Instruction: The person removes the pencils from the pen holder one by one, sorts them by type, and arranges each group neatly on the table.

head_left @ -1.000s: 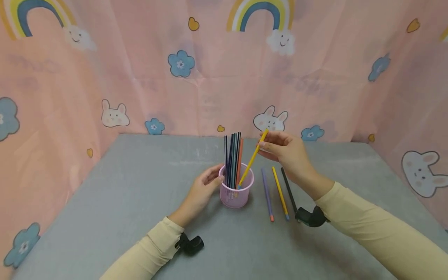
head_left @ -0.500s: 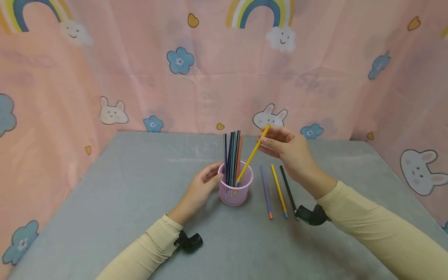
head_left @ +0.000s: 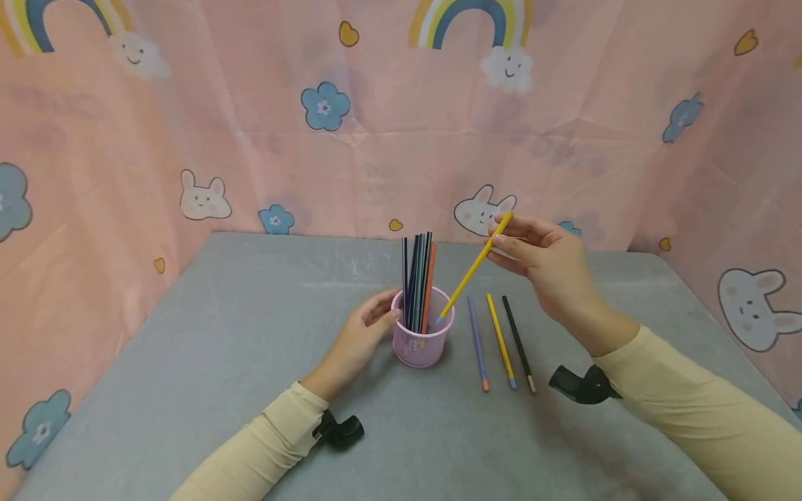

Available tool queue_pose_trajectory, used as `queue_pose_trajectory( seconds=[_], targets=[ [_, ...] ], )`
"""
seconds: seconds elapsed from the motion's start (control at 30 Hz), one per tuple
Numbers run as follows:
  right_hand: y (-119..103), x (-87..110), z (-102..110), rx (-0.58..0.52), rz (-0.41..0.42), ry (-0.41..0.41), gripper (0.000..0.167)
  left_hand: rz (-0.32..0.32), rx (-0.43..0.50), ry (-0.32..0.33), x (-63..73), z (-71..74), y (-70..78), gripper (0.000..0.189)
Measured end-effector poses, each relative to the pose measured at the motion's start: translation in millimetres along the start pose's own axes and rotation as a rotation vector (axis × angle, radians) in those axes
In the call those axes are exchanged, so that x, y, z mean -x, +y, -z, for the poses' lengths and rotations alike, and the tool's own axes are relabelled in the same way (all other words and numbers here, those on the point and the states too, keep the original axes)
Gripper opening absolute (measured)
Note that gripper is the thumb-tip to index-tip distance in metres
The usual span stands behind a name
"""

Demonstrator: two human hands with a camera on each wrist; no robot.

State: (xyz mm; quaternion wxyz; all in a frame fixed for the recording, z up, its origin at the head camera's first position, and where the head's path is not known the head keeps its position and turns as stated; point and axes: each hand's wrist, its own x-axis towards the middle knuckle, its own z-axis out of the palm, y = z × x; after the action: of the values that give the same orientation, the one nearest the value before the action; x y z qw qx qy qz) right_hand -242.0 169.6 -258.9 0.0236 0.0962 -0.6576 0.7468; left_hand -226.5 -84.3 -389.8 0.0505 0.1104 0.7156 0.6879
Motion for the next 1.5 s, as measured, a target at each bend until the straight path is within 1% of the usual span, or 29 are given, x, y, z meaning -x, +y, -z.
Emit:
queue_pose_trajectory(
  seconds=[0.2,0.4,0.63,0.77,0.87,0.93,1.0,1.13,1.3,1.5],
  targets=[
    [-7.0,2.9,10.6,-0.014,0.0,0.016,0.017,-0.004,-0.001,0.002,-0.3,-0.7,-0.3,0.046],
    [-10.1,5.1,21.8,-0.015,-0.007,0.012,0.019,-0.003,-0.007,-0.002,-0.7,-0.9,-1.3,0.046],
    [-12.4,7.0,36.6,0.027,-0.041,0.038,0.021,-0.011,-0.014,0.014,-3.3,0.5,-2.2,0.044],
    [-9.0,11.0,44.2,0.062,-0.087,0.039,0.018,0.008,-0.016,0.01,-0.6,-1.6,-4.9,0.044],
    [-5.0,12.3,48.5,0.056,-0.113,0.036,0.017,0.014,-0.011,0.005,0.9,-3.7,-6.1,0.045],
    [-3.1,11.5,51.0,0.048,-0.118,0.031,0.018,0.01,-0.007,0.01,0.8,-4.4,-4.8,0.045],
    [-1.8,9.2,53.4,0.046,-0.107,0.033,0.017,-0.007,-0.008,0.024,-0.7,-4.4,-2.5,0.044],
    [2.5,7.7,59.2,0.082,-0.105,0.054,0.016,-0.01,-0.017,0.03,0.7,-3.2,0.4,0.044],
    [6.4,7.5,70.1,0.109,-0.112,0.084,0.014,0.004,-0.028,0.027,1.5,-2.0,0.9,0.045],
    [11.6,11.0,84.0,0.178,-0.144,0.125,0.013,-0.002,-0.034,0.002,1.9,-1.9,-1.5,0.046]
  ],
)
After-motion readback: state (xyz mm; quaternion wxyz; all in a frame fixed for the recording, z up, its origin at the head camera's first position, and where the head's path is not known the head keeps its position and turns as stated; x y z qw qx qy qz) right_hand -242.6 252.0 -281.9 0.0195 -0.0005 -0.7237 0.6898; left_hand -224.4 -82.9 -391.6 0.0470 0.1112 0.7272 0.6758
